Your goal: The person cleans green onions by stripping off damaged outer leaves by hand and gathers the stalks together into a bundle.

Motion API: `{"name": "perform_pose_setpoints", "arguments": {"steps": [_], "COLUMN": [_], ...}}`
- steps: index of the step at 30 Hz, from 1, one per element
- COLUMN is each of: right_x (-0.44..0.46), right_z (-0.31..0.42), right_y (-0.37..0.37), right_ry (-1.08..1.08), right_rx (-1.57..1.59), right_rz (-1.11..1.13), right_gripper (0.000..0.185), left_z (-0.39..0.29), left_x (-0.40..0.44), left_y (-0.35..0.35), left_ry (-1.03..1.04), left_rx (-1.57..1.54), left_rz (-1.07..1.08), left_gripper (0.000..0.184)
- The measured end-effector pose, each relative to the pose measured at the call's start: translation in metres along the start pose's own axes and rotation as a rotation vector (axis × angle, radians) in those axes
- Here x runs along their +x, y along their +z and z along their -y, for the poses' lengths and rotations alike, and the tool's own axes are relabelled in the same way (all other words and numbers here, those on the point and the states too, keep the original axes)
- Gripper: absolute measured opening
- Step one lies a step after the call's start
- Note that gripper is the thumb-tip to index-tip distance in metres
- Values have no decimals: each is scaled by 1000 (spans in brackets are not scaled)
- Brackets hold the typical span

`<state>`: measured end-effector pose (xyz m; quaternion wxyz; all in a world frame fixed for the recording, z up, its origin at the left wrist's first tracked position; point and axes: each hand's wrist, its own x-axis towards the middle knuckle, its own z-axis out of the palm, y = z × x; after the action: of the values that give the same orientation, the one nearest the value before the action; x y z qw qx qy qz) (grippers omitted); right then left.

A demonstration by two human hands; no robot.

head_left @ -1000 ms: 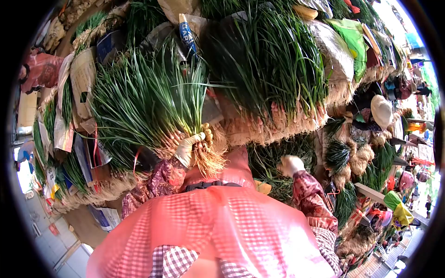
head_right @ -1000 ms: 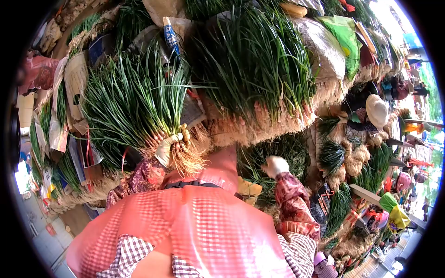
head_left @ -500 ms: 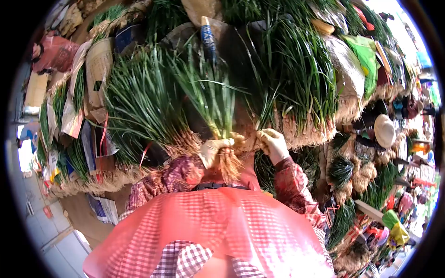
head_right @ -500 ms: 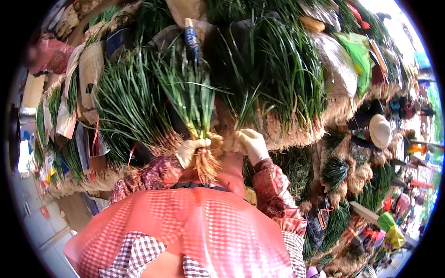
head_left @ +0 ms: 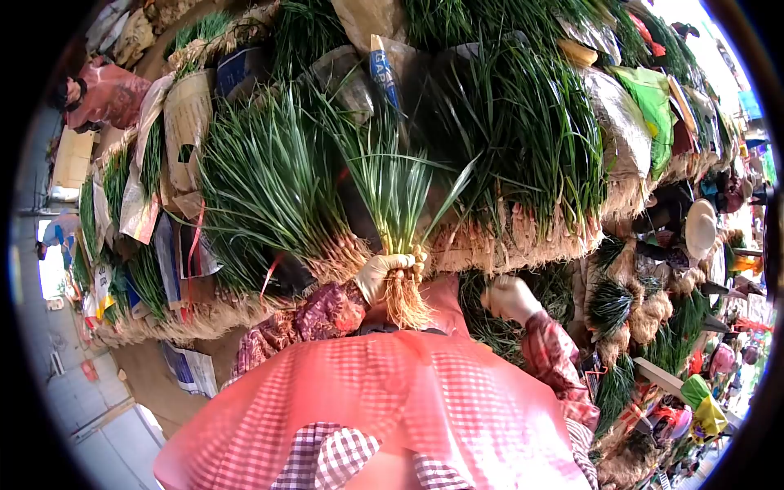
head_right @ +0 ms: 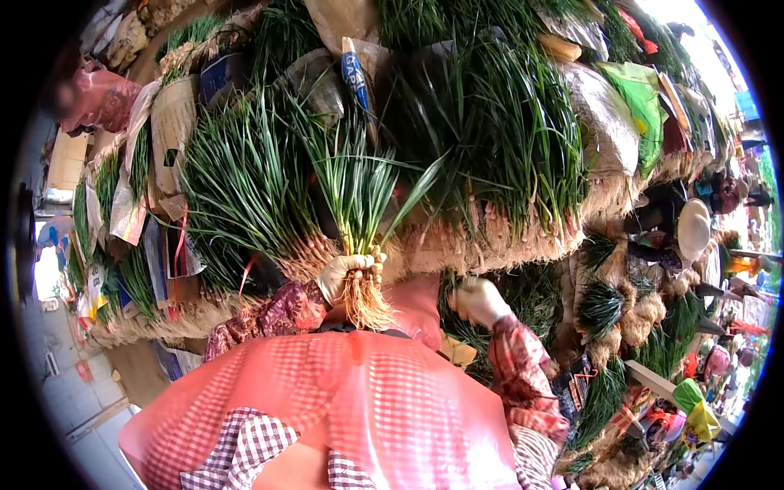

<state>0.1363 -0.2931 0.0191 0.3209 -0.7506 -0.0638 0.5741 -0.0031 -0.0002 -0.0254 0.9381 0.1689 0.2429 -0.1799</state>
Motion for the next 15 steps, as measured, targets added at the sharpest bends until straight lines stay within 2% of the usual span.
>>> {"name": "perform_pose_setpoints", "arguments": {"steps": [2,3,4,5,6,7,8,9,10,11,13,14,15], "right_x": [-1,3,10,23,43,63,78,91,112,146,163,180,198], "right_z": [-50,-58,-53,-46,-31,-6,23,51,63,55,36,18,0], "right_y": [5,10,17,20,27,28,32,32,27,24,20,17,13], "right_ry": [181,171,51,-60,-268,-350,-440,-357,-192,-141,-562,-827,-1064], "right_rx": [-935,-1020,-782,-418,-428,-428,-401,-395,-409,-358,-558,-749,-926], "right_rz": [160,55,-185,-332,-515,-613,-729,-751,-659,-642,-646,-727,-843], "right_gripper": [19,20,20,22,24,26,32,37,40,35,17,15,18], "left_z": [6,6,1,-2,0,-5,-4,-6,-5,-8,-6,-4,-9], "left_x": [6,0,2,4,6,0,3,4,2,-3,-7,-6,-16], "left_y": [-13,7,0,-7,-9,9,4,5,7,21,33,38,68], "left_ry": [-10,13,-37,-87,-42,-5,-64,-121,-142,-165,-79,48,9], "left_rx": [-64,-169,-71,23,90,194,158,123,79,40,89,221,125], "left_rz": [30,28,7,-17,-11,-45,-64,-82,-105,-121,-55,-124,-216], "left_gripper": [29,28,27,26,25,24,25,26,18,12,17,22,25]}}
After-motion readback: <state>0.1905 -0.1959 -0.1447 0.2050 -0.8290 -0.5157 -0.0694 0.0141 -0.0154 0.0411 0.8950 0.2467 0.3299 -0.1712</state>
